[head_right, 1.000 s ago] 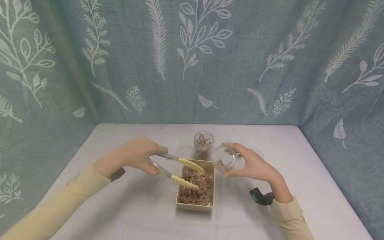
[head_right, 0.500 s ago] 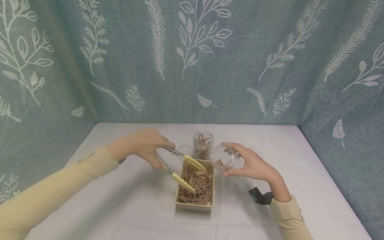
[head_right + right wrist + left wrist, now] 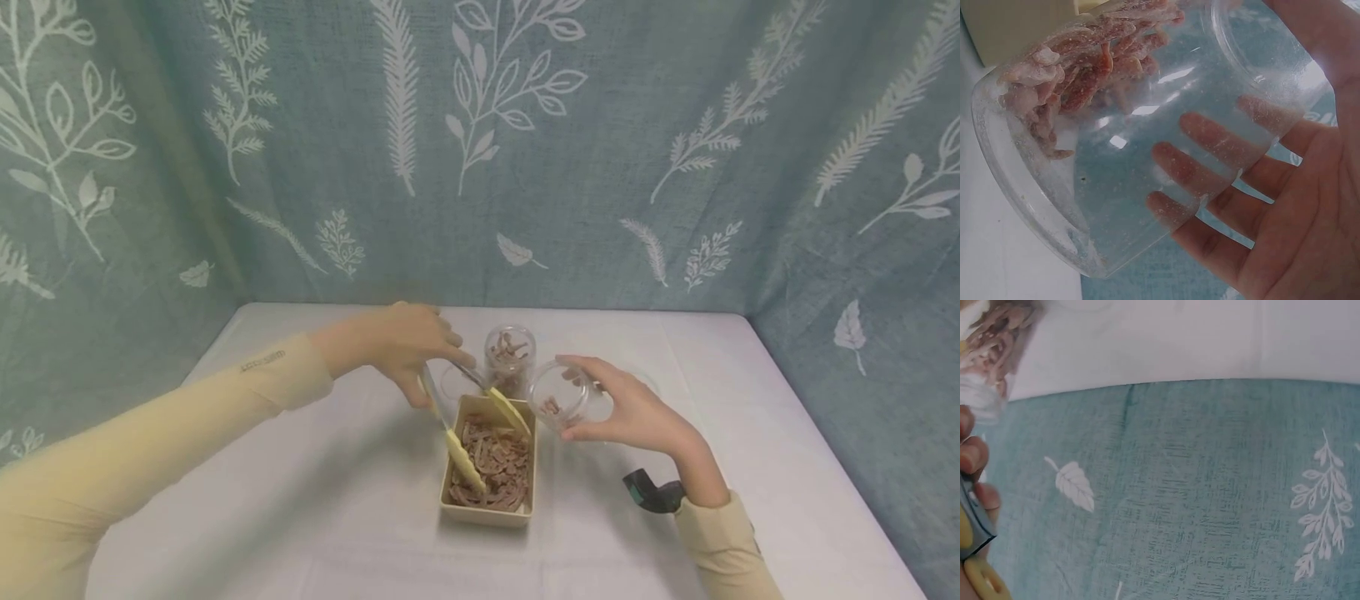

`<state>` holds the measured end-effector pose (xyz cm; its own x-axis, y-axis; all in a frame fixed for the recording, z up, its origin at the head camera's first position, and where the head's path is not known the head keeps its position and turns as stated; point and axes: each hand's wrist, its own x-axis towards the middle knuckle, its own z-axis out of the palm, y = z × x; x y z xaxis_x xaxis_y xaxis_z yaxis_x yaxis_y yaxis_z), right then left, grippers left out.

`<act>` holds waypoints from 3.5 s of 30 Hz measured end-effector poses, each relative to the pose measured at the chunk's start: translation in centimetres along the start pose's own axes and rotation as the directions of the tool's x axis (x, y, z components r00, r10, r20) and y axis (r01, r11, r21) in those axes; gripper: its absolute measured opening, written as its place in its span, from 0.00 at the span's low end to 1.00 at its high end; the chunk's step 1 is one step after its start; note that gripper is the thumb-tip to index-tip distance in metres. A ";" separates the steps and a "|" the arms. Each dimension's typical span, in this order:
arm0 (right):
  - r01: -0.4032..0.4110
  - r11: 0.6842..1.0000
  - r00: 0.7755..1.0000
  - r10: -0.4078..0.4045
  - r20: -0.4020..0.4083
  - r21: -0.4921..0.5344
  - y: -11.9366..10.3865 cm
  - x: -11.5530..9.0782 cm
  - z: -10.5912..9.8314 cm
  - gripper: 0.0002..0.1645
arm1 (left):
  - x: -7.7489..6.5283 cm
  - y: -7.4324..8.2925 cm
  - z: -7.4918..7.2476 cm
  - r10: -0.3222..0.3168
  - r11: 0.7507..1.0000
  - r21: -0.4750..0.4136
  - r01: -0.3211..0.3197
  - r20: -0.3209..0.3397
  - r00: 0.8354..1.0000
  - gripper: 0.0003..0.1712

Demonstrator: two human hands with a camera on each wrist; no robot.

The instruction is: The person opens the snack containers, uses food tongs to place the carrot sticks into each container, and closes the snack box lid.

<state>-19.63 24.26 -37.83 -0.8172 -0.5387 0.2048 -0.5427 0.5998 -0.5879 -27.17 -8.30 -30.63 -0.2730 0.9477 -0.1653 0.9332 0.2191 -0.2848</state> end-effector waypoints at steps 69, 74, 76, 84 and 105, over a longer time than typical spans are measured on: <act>-0.011 1.000 1.000 0.011 -0.024 -0.020 0.1 -0.2 -0.9 0.53 | 1.2 -0.4 3.4 -0.054 0.953 -0.294 0.071 0.065 0.996 0.31; -0.007 1.000 1.000 0.007 -0.027 -0.021 0.0 -0.2 -0.8 0.53 | 0.5 -0.4 3.4 -0.084 0.948 -0.302 0.099 0.063 0.994 0.31; -0.005 1.000 1.000 0.005 -0.025 -0.019 0.0 -0.2 -0.7 0.53 | 0.1 -0.4 3.4 -0.100 0.944 -0.310 0.116 0.066 0.993 0.31; -0.009 0.999 1.000 0.009 -0.004 -0.030 0.2 -0.2 -0.5 0.52 | -1.9 -0.6 3.4 -0.172 0.935 -0.319 0.157 -0.019 0.985 0.30; 0.055 0.968 0.997 -0.041 0.063 -0.243 -1.8 0.1 1.6 0.53 | -5.2 -0.1 2.1 -0.336 0.876 -0.444 0.188 -0.283 0.898 0.29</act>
<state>-18.44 22.17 -37.96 -0.7803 -0.5993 0.1789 -0.6180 0.6949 -0.3677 -26.32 -13.78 -31.73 -0.4927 0.8434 0.2143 0.8701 0.4731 0.1382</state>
